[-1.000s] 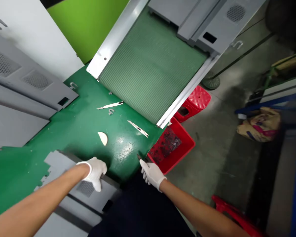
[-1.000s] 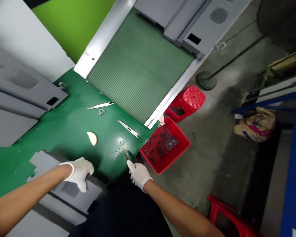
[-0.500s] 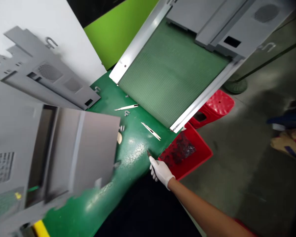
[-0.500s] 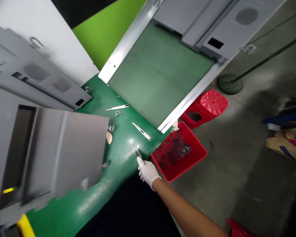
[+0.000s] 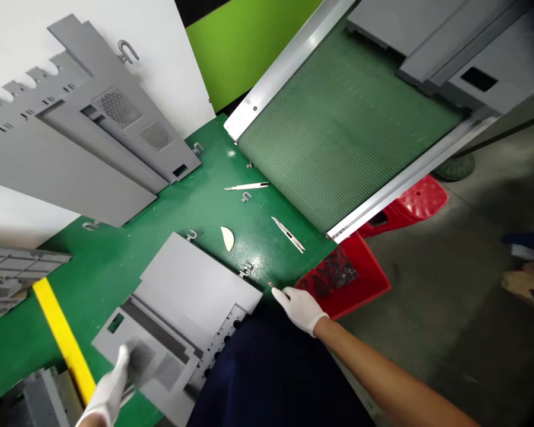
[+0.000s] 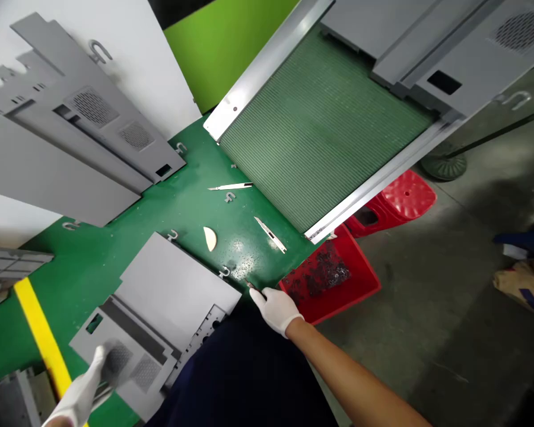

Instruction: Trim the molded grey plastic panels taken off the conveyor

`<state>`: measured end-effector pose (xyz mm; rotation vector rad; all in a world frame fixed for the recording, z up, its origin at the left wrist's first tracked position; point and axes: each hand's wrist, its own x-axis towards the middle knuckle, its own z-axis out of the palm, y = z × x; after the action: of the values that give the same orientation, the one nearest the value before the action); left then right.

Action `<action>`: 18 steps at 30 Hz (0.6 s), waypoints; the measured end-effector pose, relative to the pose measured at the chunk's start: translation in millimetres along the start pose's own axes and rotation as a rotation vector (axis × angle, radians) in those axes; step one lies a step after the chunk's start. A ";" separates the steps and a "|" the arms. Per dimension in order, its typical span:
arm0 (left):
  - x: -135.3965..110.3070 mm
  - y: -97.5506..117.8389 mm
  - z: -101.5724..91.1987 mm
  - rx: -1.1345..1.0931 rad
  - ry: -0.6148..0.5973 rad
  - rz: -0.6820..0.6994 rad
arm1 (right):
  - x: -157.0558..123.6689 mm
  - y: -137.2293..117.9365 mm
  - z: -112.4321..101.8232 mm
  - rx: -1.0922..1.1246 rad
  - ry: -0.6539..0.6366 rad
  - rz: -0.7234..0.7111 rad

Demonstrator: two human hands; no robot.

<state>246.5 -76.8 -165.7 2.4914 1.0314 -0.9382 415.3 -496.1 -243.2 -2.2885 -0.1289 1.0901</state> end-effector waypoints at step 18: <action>106.3 288.8 16.9 0.361 -0.528 0.681 | 42.1 -34.8 0.8 -0.293 -0.194 -0.154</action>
<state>500.6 -232.3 -244.8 2.3530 -0.1614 -1.4897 448.0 -453.5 -252.9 -2.3714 -0.5660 1.2788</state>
